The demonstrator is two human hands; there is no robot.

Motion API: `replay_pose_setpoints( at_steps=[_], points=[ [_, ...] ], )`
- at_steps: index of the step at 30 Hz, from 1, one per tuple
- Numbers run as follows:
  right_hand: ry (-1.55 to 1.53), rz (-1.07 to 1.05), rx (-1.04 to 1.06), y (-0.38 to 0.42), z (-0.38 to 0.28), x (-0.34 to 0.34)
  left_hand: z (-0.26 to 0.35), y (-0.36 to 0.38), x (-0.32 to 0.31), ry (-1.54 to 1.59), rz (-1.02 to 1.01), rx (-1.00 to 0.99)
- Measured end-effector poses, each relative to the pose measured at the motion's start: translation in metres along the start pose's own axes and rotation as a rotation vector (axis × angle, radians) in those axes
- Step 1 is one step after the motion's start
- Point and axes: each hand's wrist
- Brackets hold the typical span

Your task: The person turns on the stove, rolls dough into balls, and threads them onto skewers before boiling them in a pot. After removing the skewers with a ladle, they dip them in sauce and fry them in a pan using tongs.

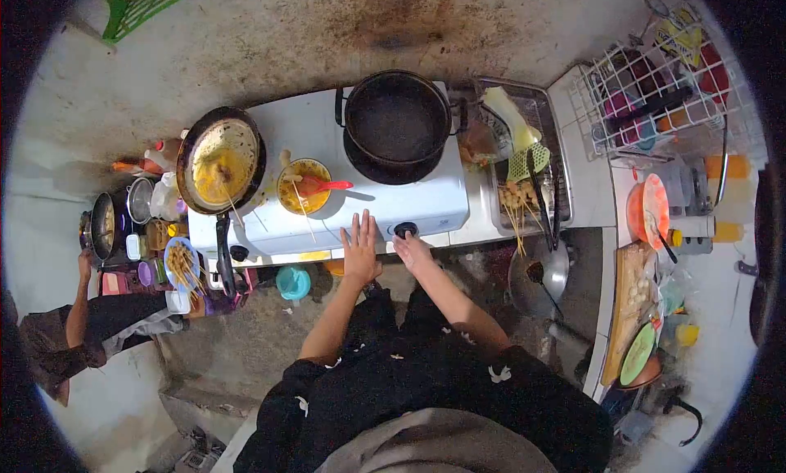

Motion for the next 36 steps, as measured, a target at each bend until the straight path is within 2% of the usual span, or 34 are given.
replay_pose_setpoints(
  at_steps=[3,5,8,9,10,12,16,18,20,22,24,27,36],
  points=[
    [0.097,0.013,0.070,-0.020,0.009,0.012,0.001,0.004,-0.002,0.047,0.027,-0.006],
    [0.542,0.048,0.229,-0.063,0.020,0.032,0.003,0.003,-0.004,0.026,0.066,0.022],
    [0.446,0.137,0.252,-0.024,0.015,0.002,0.003,0.004,-0.004,0.011,0.058,0.024],
    [1.012,0.238,0.349,-0.025,0.013,-0.002,0.004,0.006,-0.002,0.008,0.064,0.021],
    [1.006,0.237,0.357,-0.021,0.014,-0.001,0.003,0.007,0.000,0.029,0.068,0.010],
    [0.842,0.227,0.518,-0.010,0.018,-0.005,0.002,0.008,0.001,0.043,0.084,-0.002],
    [0.867,0.237,0.556,-0.005,0.018,-0.008,0.004,0.010,-0.002,0.022,0.111,0.007],
    [0.699,0.108,0.460,-0.029,0.019,0.002,0.005,0.008,-0.005,0.022,0.094,0.011],
    [0.603,0.058,0.408,-0.003,0.013,-0.008,0.006,0.004,-0.022,0.051,0.280,0.037],
    [0.403,-0.053,0.277,-0.013,0.013,-0.004,0.006,0.010,-0.012,0.066,0.229,0.036],
    [0.414,-0.075,0.226,-0.026,0.014,0.007,0.005,0.009,-0.007,0.080,0.188,0.038],
    [0.311,-0.040,0.152,-0.020,0.012,-0.001,0.002,0.008,-0.012,0.096,0.234,0.013],
    [0.168,-0.106,0.021,-0.009,0.002,-0.005,0.004,0.004,-0.020,0.036,0.251,0.005]
  ],
)
Point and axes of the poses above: each hand's wrist, its own y-axis away from the middle knuckle, its own x-axis out of the back of the hand, z = x × y, and after that the axes turned 11 degrees about -y, right-handed
